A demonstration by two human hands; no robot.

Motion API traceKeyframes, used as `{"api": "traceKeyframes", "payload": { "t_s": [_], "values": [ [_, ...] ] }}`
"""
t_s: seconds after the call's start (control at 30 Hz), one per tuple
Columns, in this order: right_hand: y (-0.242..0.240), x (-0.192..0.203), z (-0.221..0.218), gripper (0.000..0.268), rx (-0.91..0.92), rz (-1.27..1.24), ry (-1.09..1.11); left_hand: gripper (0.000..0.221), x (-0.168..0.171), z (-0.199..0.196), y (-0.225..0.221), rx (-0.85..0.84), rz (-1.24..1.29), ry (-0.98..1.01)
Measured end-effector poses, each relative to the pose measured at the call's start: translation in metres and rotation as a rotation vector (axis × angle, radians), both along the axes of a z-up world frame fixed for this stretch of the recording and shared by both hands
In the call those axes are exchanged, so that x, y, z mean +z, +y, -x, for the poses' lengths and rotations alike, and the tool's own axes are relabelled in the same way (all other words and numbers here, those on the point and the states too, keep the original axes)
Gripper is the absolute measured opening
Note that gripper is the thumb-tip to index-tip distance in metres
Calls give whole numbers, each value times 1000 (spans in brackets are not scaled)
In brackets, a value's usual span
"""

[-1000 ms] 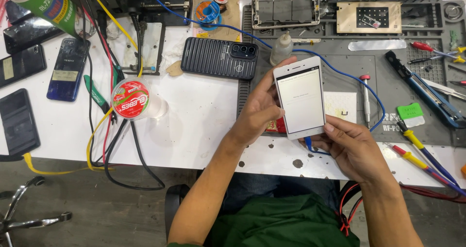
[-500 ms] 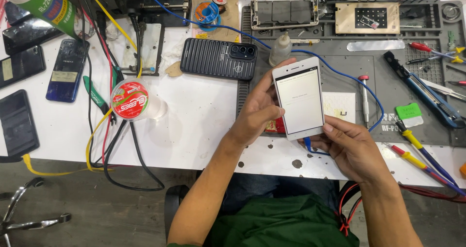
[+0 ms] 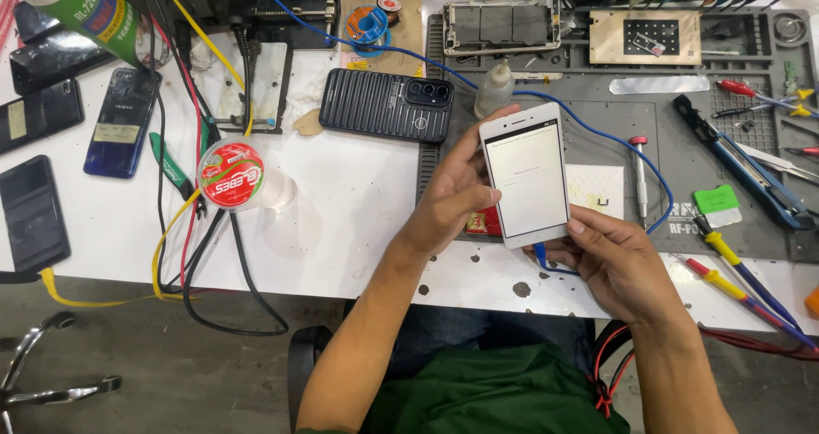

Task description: Checking the power and charging status of a mobile phone and then reassembling it by screwing in internal components.

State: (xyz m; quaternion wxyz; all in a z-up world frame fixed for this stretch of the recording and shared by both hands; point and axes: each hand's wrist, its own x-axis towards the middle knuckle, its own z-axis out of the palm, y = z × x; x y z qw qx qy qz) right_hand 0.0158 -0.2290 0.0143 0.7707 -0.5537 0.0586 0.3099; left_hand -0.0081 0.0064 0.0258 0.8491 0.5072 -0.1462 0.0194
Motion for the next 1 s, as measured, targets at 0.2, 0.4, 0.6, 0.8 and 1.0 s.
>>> {"api": "traceKeyframes", "payload": {
  "t_s": [0.2,0.4,0.6,0.8,1.0],
  "values": [
    [1,2,1,40,-24,-16,-2,80,1,0,0,-2,-10,30],
    [6,8,1,40,-39,-15,20,78,1,-1,0,-23,65,88],
    [13,16,2,44,-106,57,88,66,6,-3,-6,-11,102,115],
    [14,17,4,43,-89,104,76,70,-3,-4,-15,-82,128,69],
    [15,18,5,43,-89,107,72,72,1,-1,-12,-94,138,101]
  ]
}}
